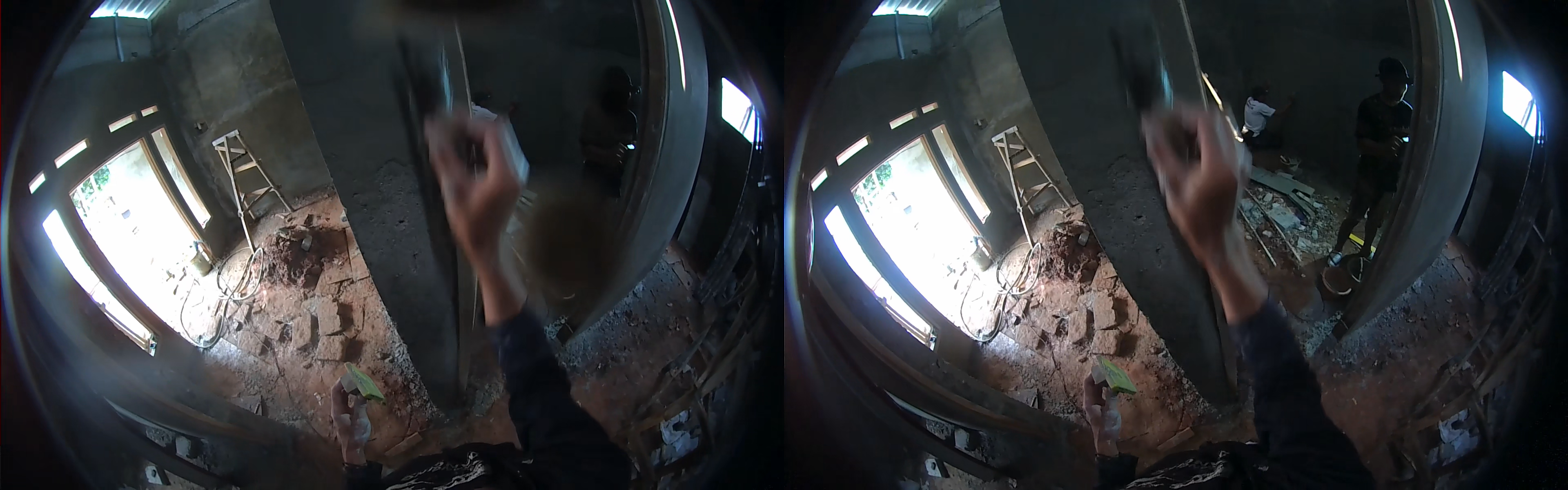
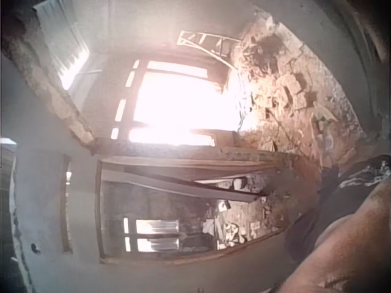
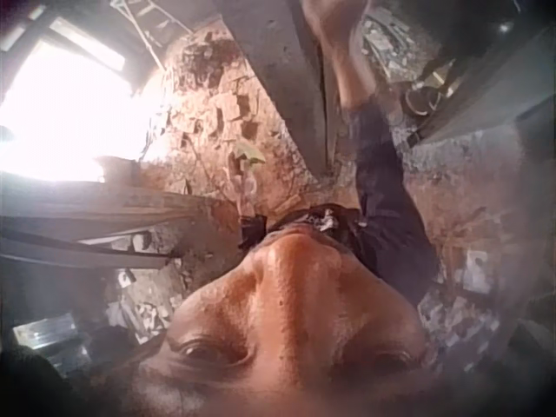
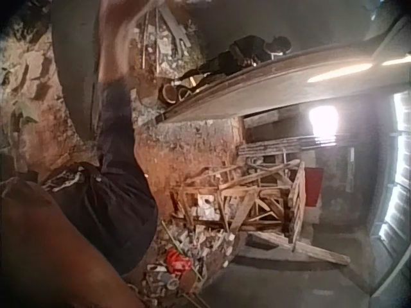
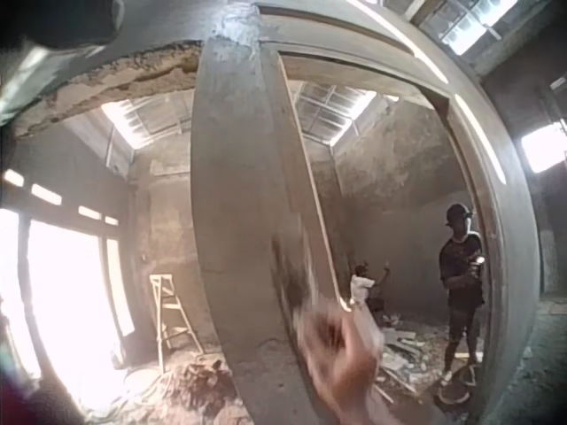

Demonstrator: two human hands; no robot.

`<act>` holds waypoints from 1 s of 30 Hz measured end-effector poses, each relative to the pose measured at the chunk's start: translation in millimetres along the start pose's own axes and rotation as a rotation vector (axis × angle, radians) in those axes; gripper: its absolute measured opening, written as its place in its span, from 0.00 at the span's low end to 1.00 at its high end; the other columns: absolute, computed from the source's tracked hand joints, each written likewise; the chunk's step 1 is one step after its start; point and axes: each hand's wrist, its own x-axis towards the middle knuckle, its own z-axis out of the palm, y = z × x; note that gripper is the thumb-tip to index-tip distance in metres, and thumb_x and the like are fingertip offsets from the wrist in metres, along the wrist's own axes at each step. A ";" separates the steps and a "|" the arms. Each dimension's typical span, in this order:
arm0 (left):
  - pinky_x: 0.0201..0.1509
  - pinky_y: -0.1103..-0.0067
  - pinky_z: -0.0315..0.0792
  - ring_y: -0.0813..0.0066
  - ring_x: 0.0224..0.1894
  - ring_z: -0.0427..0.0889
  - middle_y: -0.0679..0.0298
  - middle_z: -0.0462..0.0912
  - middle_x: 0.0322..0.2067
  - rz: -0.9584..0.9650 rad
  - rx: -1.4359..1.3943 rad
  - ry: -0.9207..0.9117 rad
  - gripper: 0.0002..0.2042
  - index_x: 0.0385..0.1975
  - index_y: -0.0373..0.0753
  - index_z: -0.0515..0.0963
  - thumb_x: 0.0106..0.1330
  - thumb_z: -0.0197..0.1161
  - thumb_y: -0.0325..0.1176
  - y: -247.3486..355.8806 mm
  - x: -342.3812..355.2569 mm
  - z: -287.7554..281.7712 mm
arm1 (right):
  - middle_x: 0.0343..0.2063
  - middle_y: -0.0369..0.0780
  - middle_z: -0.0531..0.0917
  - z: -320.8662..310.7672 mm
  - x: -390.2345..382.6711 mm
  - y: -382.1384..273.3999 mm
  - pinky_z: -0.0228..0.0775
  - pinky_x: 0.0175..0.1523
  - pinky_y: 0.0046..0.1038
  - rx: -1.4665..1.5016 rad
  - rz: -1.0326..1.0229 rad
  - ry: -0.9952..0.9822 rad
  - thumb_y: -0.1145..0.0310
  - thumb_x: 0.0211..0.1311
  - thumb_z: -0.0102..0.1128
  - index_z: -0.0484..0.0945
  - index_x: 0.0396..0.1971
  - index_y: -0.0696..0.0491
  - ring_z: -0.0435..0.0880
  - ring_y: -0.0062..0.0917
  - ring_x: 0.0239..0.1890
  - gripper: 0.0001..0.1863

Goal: The person smooths and shapes the plastered corner of a concrete wall using a metal trowel and a sponge block, alternating between scraping along the corner with the trowel and rubbing the surface with the sponge block.

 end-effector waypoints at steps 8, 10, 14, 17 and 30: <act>0.58 0.77 0.71 0.75 0.54 0.74 0.64 0.75 0.50 -0.020 -0.122 0.021 0.21 0.58 0.36 0.69 0.66 0.63 0.23 -6.8 0.9 13.7 | 0.28 0.44 0.82 33.7 48.4 15.9 0.75 0.36 0.35 -0.162 -0.056 -0.029 0.67 0.57 0.72 0.80 0.36 0.57 0.83 0.38 0.29 0.12; 0.58 0.77 0.71 0.75 0.54 0.74 0.64 0.75 0.50 -0.004 -0.098 0.014 0.21 0.58 0.36 0.68 0.66 0.64 0.23 -1.9 0.1 11.4 | 0.30 0.44 0.83 11.5 -36.8 1.6 0.76 0.37 0.32 -0.087 -0.014 -0.167 0.68 0.57 0.71 0.79 0.39 0.57 0.84 0.36 0.30 0.14; 0.59 0.77 0.70 0.74 0.55 0.73 0.64 0.74 0.52 -0.048 -0.012 -0.057 0.22 0.60 0.36 0.67 0.66 0.63 0.23 -6.5 6.1 7.2 | 0.30 0.40 0.84 -30.9 -70.3 2.8 0.75 0.38 0.25 0.087 0.299 -0.169 0.67 0.63 0.68 0.79 0.41 0.58 0.84 0.24 0.33 0.13; 0.57 0.76 0.72 0.74 0.54 0.76 0.65 0.76 0.53 0.007 -0.075 -0.044 0.23 0.63 0.37 0.66 0.70 0.62 0.30 -23.0 5.6 -1.0 | 0.32 0.37 0.85 -31.7 5.5 23.9 0.73 0.40 0.20 0.111 0.331 -0.030 0.59 0.71 0.60 0.81 0.42 0.58 0.81 0.14 0.33 0.16; 0.58 0.77 0.70 0.74 0.55 0.73 0.64 0.74 0.53 0.033 -0.081 0.028 0.22 0.60 0.36 0.68 0.67 0.62 0.23 -16.4 -2.0 0.2 | 0.30 0.34 0.85 6.7 43.9 42.3 0.72 0.37 0.17 0.344 0.352 -0.091 0.55 0.68 0.63 0.84 0.41 0.57 0.81 0.12 0.32 0.18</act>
